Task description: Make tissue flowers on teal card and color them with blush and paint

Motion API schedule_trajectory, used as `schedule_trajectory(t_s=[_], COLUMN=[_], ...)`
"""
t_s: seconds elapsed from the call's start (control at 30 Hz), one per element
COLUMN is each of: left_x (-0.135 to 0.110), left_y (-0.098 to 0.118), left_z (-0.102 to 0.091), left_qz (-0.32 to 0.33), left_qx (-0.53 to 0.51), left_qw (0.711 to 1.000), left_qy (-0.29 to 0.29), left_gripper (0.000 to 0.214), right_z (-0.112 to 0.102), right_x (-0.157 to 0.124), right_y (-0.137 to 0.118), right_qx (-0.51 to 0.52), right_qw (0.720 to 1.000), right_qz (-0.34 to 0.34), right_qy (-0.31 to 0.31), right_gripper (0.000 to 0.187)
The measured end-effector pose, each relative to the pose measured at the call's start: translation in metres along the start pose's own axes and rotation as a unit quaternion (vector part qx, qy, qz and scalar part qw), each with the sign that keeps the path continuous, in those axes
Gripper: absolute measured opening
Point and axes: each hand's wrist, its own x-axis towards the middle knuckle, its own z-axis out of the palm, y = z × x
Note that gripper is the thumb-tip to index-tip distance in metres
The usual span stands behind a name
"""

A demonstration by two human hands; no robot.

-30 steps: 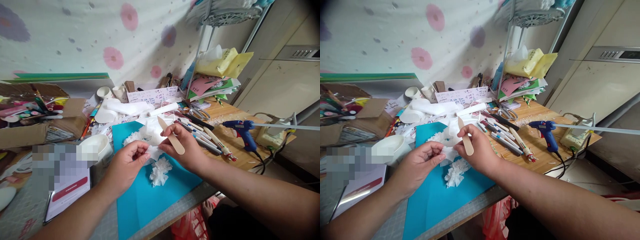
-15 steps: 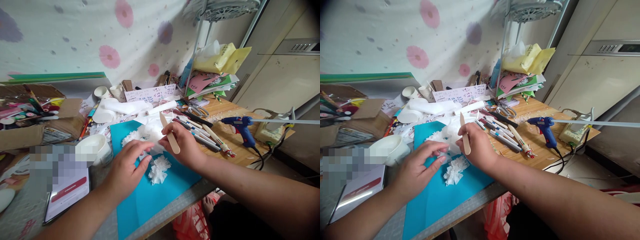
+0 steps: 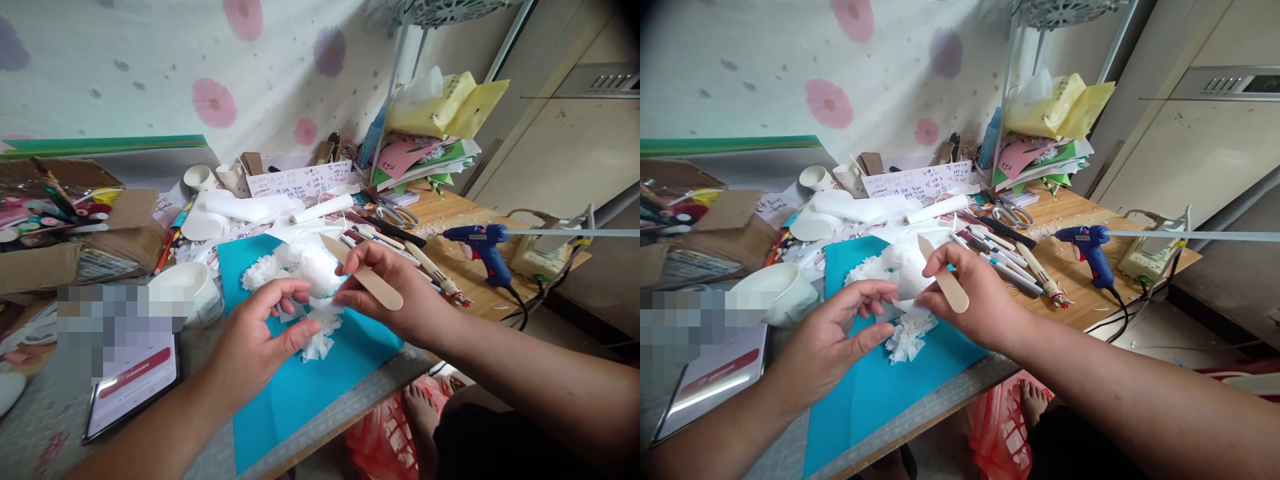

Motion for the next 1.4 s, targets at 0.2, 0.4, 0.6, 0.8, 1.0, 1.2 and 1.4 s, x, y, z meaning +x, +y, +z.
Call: schedule_trajectory(t_s=[0.2,0.4,0.6,0.8,1.0,1.2,1.4], left_x=[-0.004,-0.008,-0.008,-0.008,-0.008,-0.009,-0.009], left_y=[0.012,0.017,0.016,0.01,0.006,0.003,0.003], left_z=[0.013,0.019,0.026,0.03,0.03,0.029,0.026], left_qz=[-0.011,-0.155,-0.135,-0.088,-0.066,-0.06,-0.044], left_qx=[0.053,-0.017,0.04,0.128,0.176,0.177,0.156], left_qw=[0.997,0.984,0.988,0.986,0.98,0.98,0.984], left_qy=[-0.049,-0.089,-0.056,-0.056,-0.06,-0.069,-0.071], left_gripper=[0.017,0.024,0.023,0.02,0.018,0.014,0.012], right_z=[-0.002,-0.029,-0.049,-0.043,-0.037,-0.034,-0.029], right_x=[-0.019,-0.044,-0.064,-0.07,-0.067,-0.063,-0.058], right_y=[-0.003,-0.009,-0.018,-0.018,-0.009,-0.007,-0.007], right_qx=[-0.036,-0.041,-0.098,-0.221,-0.277,-0.246,-0.278], right_qw=[0.999,0.997,0.987,0.944,0.927,0.934,0.916], right_qz=[0.024,-0.047,-0.124,-0.177,-0.195,-0.17,-0.189], right_qy=[-0.021,0.049,-0.02,-0.17,-0.163,-0.197,-0.22], right_gripper=[0.026,0.013,0.019,0.022,0.02,0.021,0.023])
